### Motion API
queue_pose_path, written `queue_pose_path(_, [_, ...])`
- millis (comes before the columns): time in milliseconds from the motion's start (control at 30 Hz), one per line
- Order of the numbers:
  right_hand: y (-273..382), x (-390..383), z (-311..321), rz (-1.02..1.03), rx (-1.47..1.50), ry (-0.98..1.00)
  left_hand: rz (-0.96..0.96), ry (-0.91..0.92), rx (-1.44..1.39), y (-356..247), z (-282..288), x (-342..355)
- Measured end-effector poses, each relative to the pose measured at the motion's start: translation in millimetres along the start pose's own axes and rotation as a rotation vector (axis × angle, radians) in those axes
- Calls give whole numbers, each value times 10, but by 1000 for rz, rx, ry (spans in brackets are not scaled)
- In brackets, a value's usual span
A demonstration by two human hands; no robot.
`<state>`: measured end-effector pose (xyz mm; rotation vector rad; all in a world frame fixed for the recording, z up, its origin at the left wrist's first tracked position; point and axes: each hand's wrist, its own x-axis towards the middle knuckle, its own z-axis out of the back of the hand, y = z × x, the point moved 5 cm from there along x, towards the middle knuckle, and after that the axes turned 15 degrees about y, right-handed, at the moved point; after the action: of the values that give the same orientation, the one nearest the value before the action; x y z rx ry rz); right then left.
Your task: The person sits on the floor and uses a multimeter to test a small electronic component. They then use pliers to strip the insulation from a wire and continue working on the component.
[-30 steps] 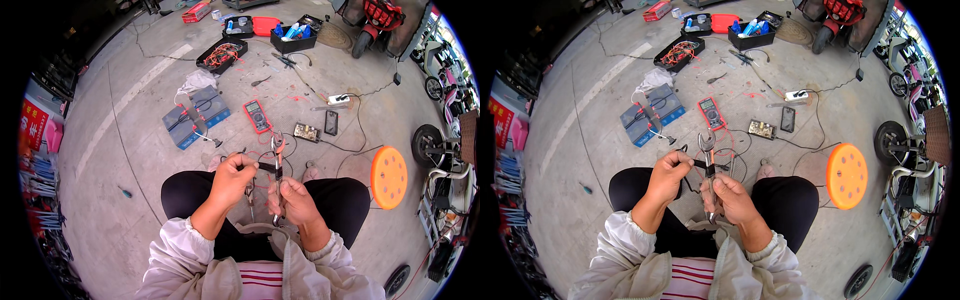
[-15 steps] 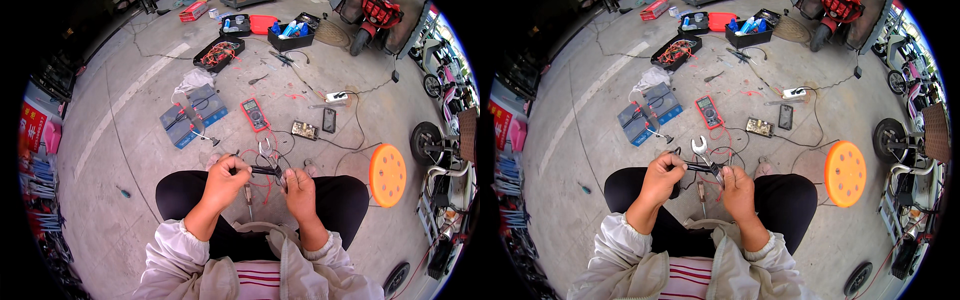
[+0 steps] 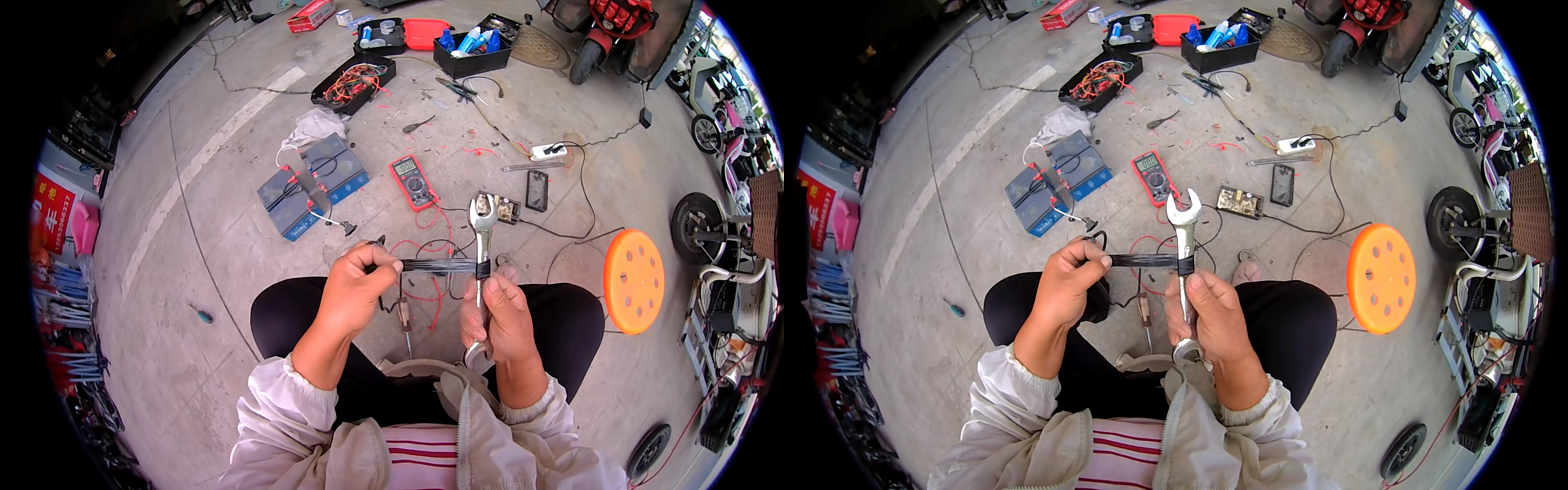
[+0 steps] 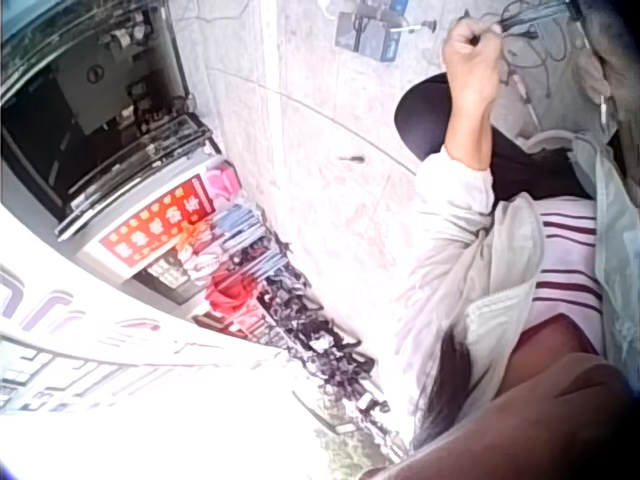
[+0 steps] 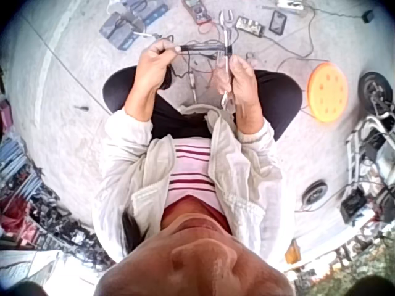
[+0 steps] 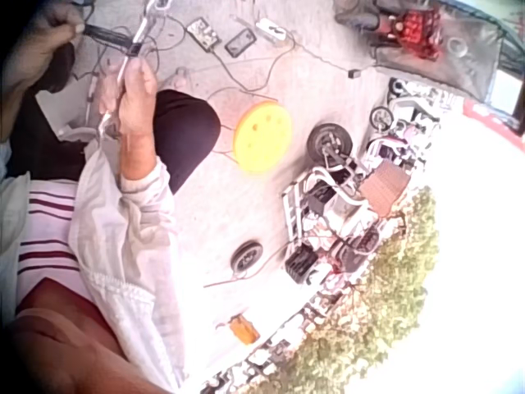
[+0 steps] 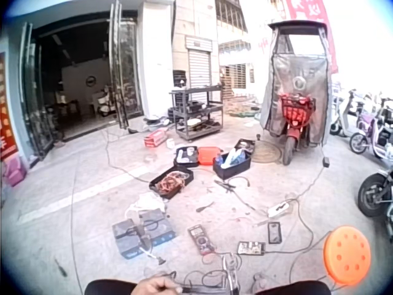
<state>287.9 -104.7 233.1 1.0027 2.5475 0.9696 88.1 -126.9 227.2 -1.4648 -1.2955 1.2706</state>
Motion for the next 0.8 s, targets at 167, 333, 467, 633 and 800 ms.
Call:
queue_pose_path(167, [-59, -15, 76, -79, 25, 80, 61, -31, -50, 80, 116, -7])
queue_pose_path(333, [11, -5, 120, -139, -276, -52, 5, -25, 42, 48, 133, -81])
queue_pose_path(467, [95, -21, 121, -35, -415, -138, -3, -13, 9, 3, 118, -104])
queue_pose_path(633, [235, -56, 89, -20, -814, -309, -38, 12, 65, -28, 70, -95])
queue_pose_path(800, [789, -93, 53, -98, -887, -283, -34, 96, 2, -16, -103, 48])
